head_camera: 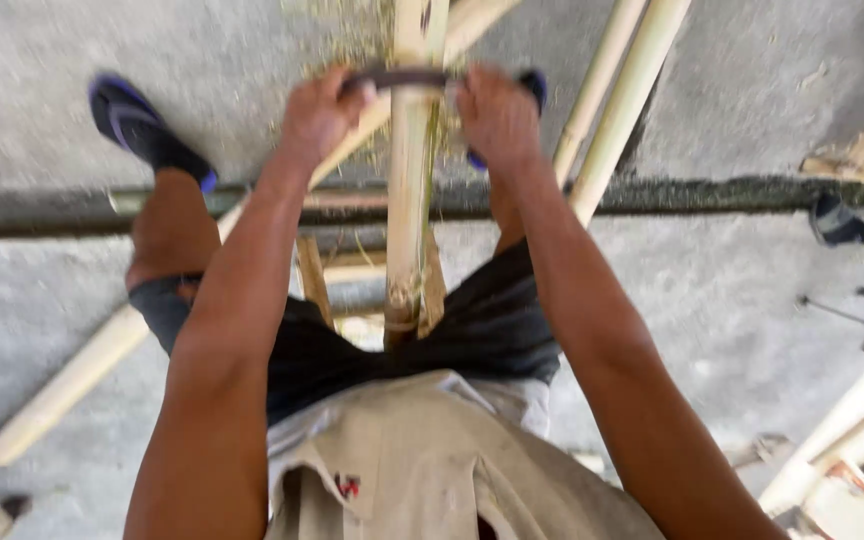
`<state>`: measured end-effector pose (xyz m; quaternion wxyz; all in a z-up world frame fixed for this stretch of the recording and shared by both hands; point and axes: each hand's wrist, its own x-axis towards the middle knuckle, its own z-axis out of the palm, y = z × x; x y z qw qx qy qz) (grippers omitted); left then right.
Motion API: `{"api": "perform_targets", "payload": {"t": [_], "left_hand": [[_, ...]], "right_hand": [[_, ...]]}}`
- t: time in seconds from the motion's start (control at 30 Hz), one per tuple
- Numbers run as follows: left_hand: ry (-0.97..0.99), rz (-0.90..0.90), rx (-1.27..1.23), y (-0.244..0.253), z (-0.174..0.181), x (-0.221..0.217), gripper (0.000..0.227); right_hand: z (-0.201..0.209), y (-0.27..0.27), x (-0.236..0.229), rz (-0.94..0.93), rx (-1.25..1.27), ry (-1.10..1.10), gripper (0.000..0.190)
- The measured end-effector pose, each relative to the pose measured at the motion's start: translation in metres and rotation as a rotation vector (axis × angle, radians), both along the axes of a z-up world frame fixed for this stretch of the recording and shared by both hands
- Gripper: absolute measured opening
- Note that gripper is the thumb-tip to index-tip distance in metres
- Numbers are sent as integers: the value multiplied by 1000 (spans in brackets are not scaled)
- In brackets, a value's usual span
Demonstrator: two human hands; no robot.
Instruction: Scraping the outer layer of a bamboo pole using a curved blade.
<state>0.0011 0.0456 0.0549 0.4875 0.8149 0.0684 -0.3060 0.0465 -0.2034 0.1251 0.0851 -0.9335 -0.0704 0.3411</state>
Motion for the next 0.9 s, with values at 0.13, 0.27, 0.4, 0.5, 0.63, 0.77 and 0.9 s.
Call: {"api": "perform_targets", "payload": {"t": [0.13, 0.27, 0.4, 0.5, 0.63, 0.77, 0.9], "left_hand": [[-144, 199, -142, -1, -4, 16, 30], [-4, 281, -309, -6, -16, -3, 35], [60, 467, -567, -9, -39, -5, 35], [75, 339, -296, -14, -45, -23, 38], [125, 577, -515, -20, -41, 2, 28], [98, 574, -659, -20, -38, -28, 25], [63, 497, -507, -10, -33, -16, 21]], "right_hand": [[14, 10, 24, 75, 84, -346, 33], [36, 23, 15, 12, 22, -107, 32], [35, 31, 22, 148, -112, -158, 31], [51, 48, 15, 88, -129, -26, 32], [82, 77, 44, 76, -328, 39, 30], [70, 64, 25, 83, -238, 104, 34], [21, 34, 20, 159, -141, -116, 34]]}}
